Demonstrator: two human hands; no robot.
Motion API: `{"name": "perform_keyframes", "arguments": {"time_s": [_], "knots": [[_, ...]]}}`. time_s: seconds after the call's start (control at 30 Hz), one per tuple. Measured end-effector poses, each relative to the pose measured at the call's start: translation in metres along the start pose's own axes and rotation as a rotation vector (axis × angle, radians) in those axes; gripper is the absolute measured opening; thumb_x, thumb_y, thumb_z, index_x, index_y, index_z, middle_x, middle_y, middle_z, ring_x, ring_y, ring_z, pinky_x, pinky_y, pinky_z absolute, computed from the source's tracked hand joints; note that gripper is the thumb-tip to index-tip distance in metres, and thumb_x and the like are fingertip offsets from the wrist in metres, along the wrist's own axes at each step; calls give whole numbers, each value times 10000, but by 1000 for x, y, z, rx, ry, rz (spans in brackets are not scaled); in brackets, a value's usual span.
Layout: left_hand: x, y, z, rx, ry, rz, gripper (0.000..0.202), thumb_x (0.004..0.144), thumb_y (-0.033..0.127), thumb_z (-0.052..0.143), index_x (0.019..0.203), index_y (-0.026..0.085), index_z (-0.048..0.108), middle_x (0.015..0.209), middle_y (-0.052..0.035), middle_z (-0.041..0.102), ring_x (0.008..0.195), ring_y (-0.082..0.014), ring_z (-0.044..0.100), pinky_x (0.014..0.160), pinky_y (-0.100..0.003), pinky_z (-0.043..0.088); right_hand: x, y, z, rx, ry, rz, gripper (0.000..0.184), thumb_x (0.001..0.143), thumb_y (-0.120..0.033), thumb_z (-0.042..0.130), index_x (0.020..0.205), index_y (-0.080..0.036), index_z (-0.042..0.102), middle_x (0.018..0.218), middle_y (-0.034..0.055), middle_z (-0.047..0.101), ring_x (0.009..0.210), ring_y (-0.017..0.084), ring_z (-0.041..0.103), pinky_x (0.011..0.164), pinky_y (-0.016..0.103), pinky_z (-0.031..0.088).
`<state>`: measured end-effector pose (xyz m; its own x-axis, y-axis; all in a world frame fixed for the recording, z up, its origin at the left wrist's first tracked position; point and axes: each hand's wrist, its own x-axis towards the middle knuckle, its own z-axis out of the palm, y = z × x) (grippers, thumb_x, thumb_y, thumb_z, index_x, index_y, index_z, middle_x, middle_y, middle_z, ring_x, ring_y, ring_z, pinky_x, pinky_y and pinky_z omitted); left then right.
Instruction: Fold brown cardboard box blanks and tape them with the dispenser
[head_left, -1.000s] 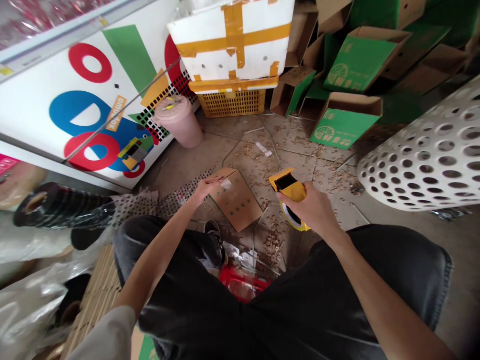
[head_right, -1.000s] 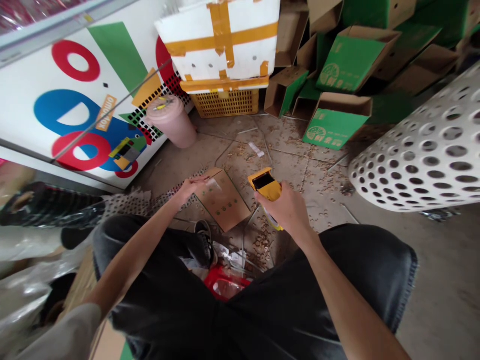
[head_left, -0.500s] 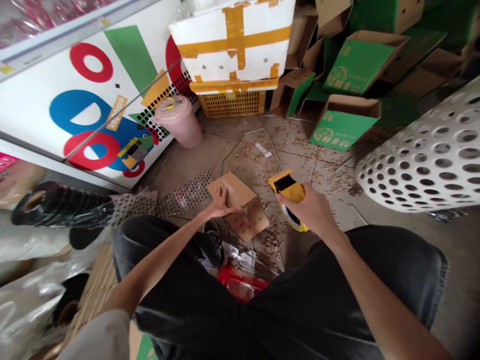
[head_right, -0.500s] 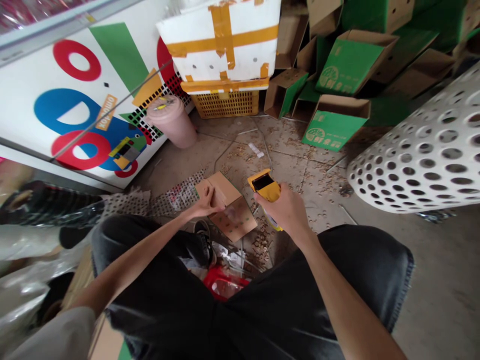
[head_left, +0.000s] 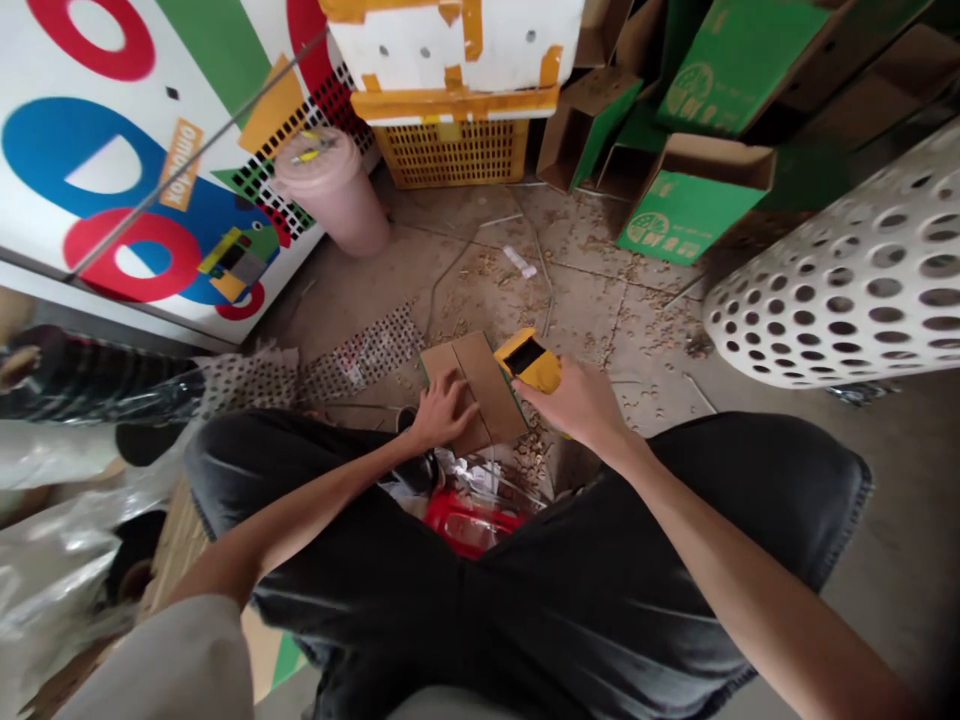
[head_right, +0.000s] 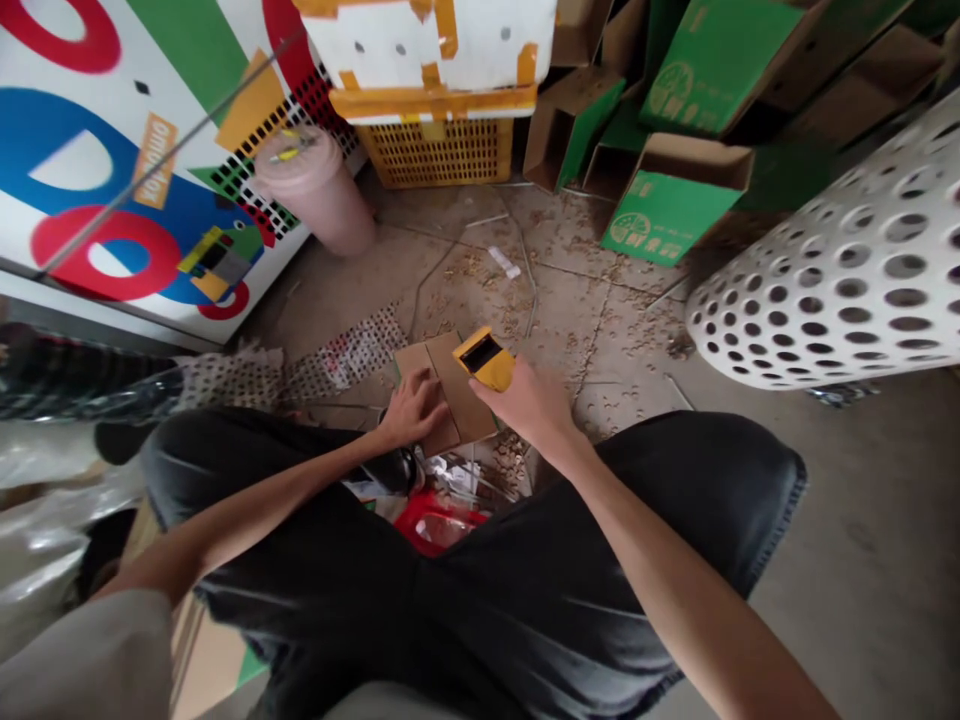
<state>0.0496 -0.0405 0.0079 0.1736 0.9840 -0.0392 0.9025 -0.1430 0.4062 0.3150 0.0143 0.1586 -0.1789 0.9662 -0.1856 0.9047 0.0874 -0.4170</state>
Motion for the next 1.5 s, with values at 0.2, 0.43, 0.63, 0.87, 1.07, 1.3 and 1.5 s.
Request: {"name": "perform_keyframes", "arguments": {"time_s": [0.2, 0.43, 0.63, 0.87, 1.07, 1.3, 1.5], "knots": [[52, -38, 12, -120, 407, -314, 588, 1025, 471, 425, 1466, 82, 396, 1590, -282, 325, 1538, -345, 276, 1249, -545, 251, -6, -17, 36, 56, -206, -130, 579, 804, -647, 690, 1103, -169, 561, 952, 168, 740, 846, 348, 716, 656, 380, 466], [61, -58, 40, -394, 505, -612, 643, 1030, 488, 416, 1502, 57, 348, 1500, -282, 451, 1421, -318, 480, 1195, -449, 374, -10, -37, 84, 55, -186, -59, 545, 805, -670, 663, 1047, -196, 547, 870, 134, 726, 839, 337, 701, 669, 354, 432], [58, -44, 32, -383, 471, -673, 689, 1042, 554, 359, 1567, 112, 296, 1522, -258, 483, 1367, -348, 543, 1115, -475, 454, -3, -35, 112, 61, -21, 86, 613, 813, -796, 561, 1002, -214, 599, 849, 113, 727, 803, 316, 676, 694, 357, 419], [59, -47, 31, -415, 426, -700, 733, 1042, 587, 327, 1546, 54, 321, 1507, -281, 491, 1387, -354, 516, 1124, -456, 441, 35, -77, 132, -55, 159, 37, 647, 825, -792, 559, 1046, -190, 642, 915, 149, 736, 845, 317, 674, 741, 377, 433], [59, -52, 29, -442, 410, -717, 686, 1042, 597, 335, 1529, 114, 362, 1502, -249, 496, 1406, -343, 487, 1148, -458, 412, 60, -103, 140, -88, 159, 0, 690, 877, -790, 505, 1138, -160, 608, 971, 187, 719, 904, 308, 654, 749, 377, 419], [61, -56, 38, -572, 487, -727, 673, 1025, 621, 383, 1494, 140, 407, 1503, -233, 500, 1432, -333, 456, 1165, -482, 399, -9, -77, 135, -135, 136, 154, 697, 875, -783, 497, 1154, -151, 588, 938, 196, 723, 867, 366, 689, 734, 426, 466], [65, -61, 49, -591, 530, -644, 699, 1006, 682, 362, 1463, 159, 448, 1476, -225, 529, 1438, -331, 451, 1188, -506, 377, 15, -90, 143, -162, 205, 95, 644, 867, -756, 568, 1109, -161, 610, 946, 187, 718, 867, 350, 686, 746, 416, 463]]}}
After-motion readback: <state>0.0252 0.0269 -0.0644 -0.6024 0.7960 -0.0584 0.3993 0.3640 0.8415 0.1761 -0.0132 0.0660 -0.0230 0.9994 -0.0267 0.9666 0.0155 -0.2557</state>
